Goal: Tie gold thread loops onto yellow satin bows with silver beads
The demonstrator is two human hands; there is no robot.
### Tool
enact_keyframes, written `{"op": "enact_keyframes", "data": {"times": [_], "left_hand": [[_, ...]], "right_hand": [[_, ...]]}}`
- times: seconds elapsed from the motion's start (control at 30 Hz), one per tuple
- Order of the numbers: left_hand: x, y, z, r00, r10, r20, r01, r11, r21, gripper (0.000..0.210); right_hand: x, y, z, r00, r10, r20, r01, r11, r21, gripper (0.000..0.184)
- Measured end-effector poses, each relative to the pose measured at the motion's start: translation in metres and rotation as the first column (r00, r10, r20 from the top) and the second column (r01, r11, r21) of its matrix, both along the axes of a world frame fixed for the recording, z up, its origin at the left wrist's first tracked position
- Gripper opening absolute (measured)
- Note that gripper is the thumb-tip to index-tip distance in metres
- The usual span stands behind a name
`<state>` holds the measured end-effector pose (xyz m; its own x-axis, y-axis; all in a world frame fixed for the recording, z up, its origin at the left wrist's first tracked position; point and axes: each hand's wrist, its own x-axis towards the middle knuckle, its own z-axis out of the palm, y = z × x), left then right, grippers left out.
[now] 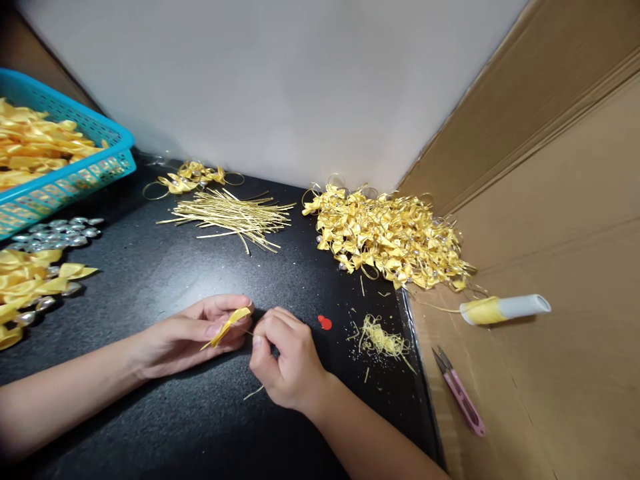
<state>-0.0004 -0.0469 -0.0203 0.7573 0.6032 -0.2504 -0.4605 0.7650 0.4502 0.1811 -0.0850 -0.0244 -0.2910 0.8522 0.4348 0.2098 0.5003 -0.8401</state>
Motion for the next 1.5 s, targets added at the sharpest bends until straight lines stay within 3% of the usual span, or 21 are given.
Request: {"op": "enact_keyframes", "data": {"times": [1.03,1.5], "left_hand": [[-0.0016,-0.0006,-0.0047,0.998,-0.029,0.064,0.027,0.999,0.021,0.032],[-0.0008,-0.0004,-0.0024,0.996,-0.049,0.08,0.048,0.999,0.003,0.034]], "right_hand": [[0.0006,0.0014,0.0008,0.999,0.04,-0.021,-0.039,0.999,0.023,0.018],[0.0033,0.0025,0.0043,0.989,0.073,0.131,-0.079,0.996,0.045,0.019]]}}
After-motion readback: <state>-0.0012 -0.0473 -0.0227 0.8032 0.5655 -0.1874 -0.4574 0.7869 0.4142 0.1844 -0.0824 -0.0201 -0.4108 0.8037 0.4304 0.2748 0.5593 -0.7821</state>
